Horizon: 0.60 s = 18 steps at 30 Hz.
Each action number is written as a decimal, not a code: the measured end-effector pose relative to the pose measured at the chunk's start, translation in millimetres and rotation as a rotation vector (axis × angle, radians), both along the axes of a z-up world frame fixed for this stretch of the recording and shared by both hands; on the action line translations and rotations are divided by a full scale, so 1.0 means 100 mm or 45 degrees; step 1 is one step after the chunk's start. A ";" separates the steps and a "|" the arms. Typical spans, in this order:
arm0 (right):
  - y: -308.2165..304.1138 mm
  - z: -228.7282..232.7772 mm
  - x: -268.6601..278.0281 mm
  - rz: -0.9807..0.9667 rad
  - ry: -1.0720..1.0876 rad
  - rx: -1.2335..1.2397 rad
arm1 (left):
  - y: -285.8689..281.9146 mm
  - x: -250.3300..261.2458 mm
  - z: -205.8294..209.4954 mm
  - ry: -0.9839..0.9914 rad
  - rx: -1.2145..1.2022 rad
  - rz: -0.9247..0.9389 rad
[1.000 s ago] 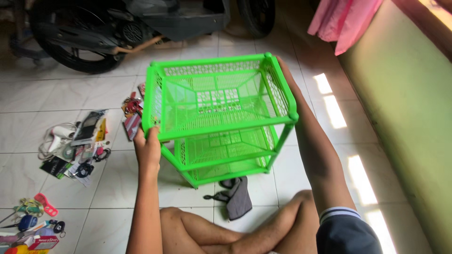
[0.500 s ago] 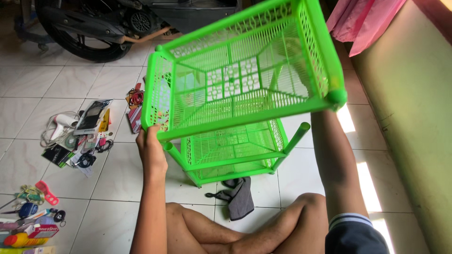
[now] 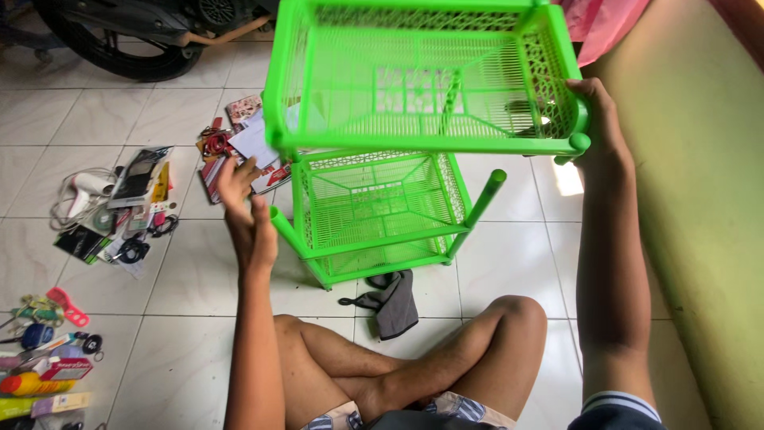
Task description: The person sits on the floor and removes books and papers from a green plastic shelving unit. They then disassemble the unit by removing the vertical support poles and separating the plastic basket sections.
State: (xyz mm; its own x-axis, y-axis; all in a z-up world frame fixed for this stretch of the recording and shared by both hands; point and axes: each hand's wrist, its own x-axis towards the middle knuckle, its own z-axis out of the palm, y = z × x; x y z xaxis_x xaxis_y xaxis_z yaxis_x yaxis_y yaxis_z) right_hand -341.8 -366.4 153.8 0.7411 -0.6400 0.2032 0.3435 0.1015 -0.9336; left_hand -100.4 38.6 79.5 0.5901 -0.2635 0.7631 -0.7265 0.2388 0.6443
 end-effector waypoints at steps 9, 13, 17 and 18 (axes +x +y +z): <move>-0.28 -0.98 -0.03 -0.031 -0.526 0.250 | -0.43 0.46 -1.30 0.555 0.236 0.063; -0.54 -1.89 0.12 -0.267 -0.630 0.414 | -0.59 0.53 -1.48 0.441 0.011 0.230; -0.96 -3.06 0.26 -0.486 -0.561 0.548 | -0.62 0.65 -1.46 0.435 -0.031 0.252; -1.04 -3.35 0.29 -0.546 -0.532 0.654 | -0.59 0.62 -1.44 0.413 0.065 0.325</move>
State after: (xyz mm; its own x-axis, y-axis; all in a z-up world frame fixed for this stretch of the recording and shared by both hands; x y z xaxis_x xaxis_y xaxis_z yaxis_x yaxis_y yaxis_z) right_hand -312.5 -470.9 -181.2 0.3359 -0.9418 0.0121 0.7624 0.2643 -0.5907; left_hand -37.9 -20.2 -64.8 0.8491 -0.1100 0.5166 -0.5157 0.0391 0.8559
